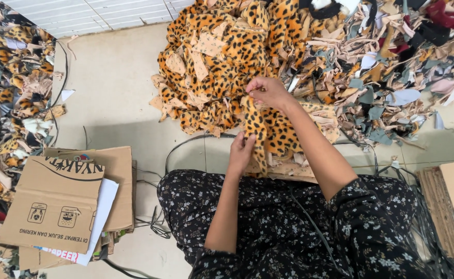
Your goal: The person sorts through a large pile of leopard-print scrap fabric by hand, picking up individual pieces, smoothing them out, and placing them onto cardboard sheets or into boxes.
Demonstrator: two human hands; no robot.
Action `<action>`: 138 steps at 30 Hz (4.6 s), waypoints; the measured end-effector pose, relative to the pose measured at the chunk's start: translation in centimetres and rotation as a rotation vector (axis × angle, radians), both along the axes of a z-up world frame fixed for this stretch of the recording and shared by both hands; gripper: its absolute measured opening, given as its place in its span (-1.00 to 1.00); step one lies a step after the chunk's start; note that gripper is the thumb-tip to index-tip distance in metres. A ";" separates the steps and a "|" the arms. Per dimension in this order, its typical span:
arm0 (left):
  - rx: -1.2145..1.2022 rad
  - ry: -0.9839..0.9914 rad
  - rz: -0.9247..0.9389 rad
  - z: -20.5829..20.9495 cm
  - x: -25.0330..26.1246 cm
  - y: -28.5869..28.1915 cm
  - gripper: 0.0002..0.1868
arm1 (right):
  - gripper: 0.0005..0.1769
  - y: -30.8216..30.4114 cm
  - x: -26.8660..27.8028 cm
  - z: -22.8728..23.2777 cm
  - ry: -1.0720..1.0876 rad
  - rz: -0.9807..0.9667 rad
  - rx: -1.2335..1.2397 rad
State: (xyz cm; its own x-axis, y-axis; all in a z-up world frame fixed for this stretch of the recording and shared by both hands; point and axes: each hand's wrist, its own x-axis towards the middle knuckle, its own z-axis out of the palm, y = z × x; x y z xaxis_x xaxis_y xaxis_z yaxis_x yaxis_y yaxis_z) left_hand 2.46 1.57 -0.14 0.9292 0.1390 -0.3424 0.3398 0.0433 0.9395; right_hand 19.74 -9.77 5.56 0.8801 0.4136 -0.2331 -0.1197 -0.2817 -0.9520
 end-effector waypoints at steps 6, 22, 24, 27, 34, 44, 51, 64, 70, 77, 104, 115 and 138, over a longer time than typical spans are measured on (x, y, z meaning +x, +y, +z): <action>-0.007 0.145 -0.032 -3.7 -4.0 2.2 -0.60 | -0.84 -0.8 1.4 -4.1 -0.137 0.018 -0.324; 1.103 0.347 -0.416 -2.7 -4.3 0.9 -0.45 | -0.56 -1.3 -2.0 -6.8 -0.719 0.158 -0.741; 1.208 -0.008 -0.251 2.3 -3.4 0.5 -0.49 | -0.42 -2.4 -5.2 -2.7 -0.665 0.194 -0.774; 0.977 -0.250 -0.295 5.2 -1.2 -0.5 -0.31 | -0.32 -5.0 -8.6 1.6 -0.526 0.181 -0.853; 1.059 -0.516 -0.266 -4.7 3.8 -5.6 -0.20 | -0.33 -9.1 -10.3 -8.2 -0.662 0.055 -0.911; 1.172 -0.605 -0.120 -7.5 3.9 -6.8 -0.25 | -0.49 -9.2 -10.2 -12.4 -1.022 -0.127 -0.952; 1.147 -0.588 -0.126 -8.1 4.1 -6.9 -0.24 | -0.50 -9.4 -10.1 -13.1 -1.037 -0.141 -0.963; 0.446 -0.175 0.299 0.0 9.7 1.2 -0.26 | -0.63 5.3 -1.2 -4.4 -0.066 -0.025 -0.229; 0.110 0.123 0.387 -2.3 10.8 5.0 -0.14 | -0.64 11.3 -0.2 -5.0 0.235 -0.238 -0.081; -0.623 0.110 0.516 5.8 10.3 4.9 -0.05 | -0.74 8.9 -3.5 -4.6 0.204 -0.372 0.114; -0.057 0.138 0.082 -2.2 -4.8 0.4 -0.81 | -0.72 -18.0 -17.8 0.5 0.144 -0.064 -0.471; 0.590 0.098 -0.063 -0.9 -5.1 -1.7 -0.79 | -0.59 -19.7 -19.2 -7.4 -0.198 -0.143 -0.743; 1.232 -0.657 -0.009 -4.3 0.8 -8.4 -0.48 | -0.41 -10.1 -14.1 -13.4 -0.944 -0.290 -0.981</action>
